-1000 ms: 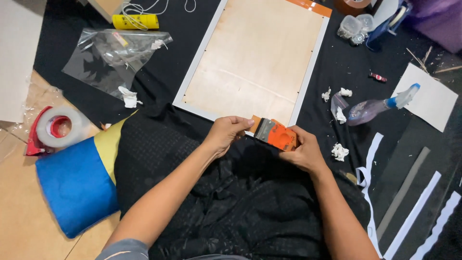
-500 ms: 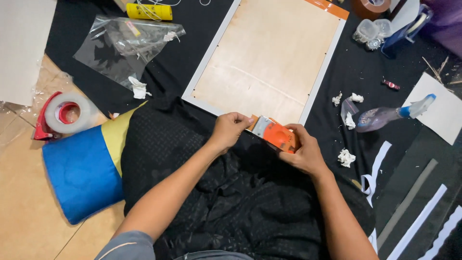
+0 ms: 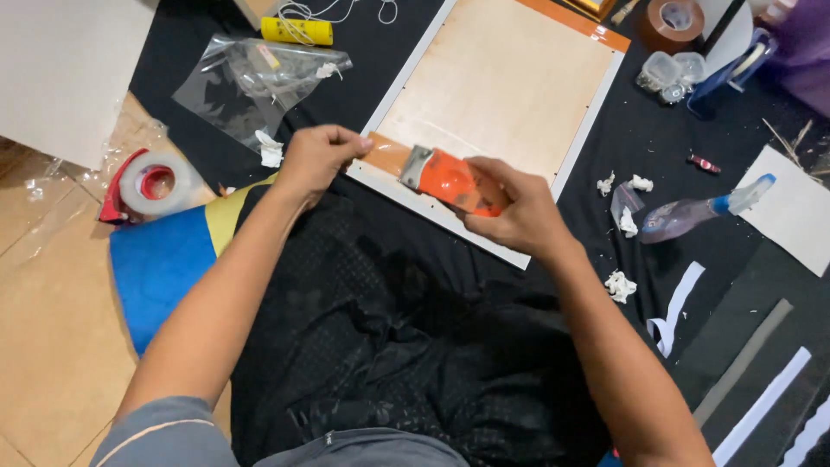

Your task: Applying orange adhesive tape to the edges of a wooden frame backing.

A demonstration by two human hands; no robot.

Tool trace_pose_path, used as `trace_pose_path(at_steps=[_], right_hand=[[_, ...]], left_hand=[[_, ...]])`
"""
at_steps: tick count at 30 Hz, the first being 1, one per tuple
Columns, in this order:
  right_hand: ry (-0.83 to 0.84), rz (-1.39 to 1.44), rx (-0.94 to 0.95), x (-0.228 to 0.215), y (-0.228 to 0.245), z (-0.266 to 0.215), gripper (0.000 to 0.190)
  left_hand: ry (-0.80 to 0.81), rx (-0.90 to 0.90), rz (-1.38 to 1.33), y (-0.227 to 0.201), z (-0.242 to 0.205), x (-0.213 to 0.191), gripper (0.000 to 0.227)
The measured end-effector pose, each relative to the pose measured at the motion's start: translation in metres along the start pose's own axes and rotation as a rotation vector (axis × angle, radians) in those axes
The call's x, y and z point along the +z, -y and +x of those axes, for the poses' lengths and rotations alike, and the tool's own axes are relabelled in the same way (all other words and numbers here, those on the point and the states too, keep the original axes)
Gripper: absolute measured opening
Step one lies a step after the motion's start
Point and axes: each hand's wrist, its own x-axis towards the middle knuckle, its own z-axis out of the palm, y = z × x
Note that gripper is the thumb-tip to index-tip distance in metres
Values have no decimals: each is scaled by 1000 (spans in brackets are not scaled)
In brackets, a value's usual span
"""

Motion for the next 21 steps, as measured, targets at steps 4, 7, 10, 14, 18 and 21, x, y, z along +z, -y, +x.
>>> trace_pose_path(at_steps=[4,7,10,14,18,21], right_hand=[[-2,-32,-31,-31,28,4,61],[-24,-135,-21,-43,11,-6,60],[-109,-210,10,-55,-18,-17,57],[-205,-229,102,-68,-50,-26,57],[-249,-266,254,-74,-57,-33,52],[-250,-428,199,-83,-97,-42,58]], left_hand=[[23,22,27,-25,6,3,27],[-29,46,65,22,45,-12,51],[-32,138,659,93,94,-31,40],[84,-19,800,133,111,-30,24],[132,-305,906,156,116,-25,41],[172,-396,917,145,119,-17,59]])
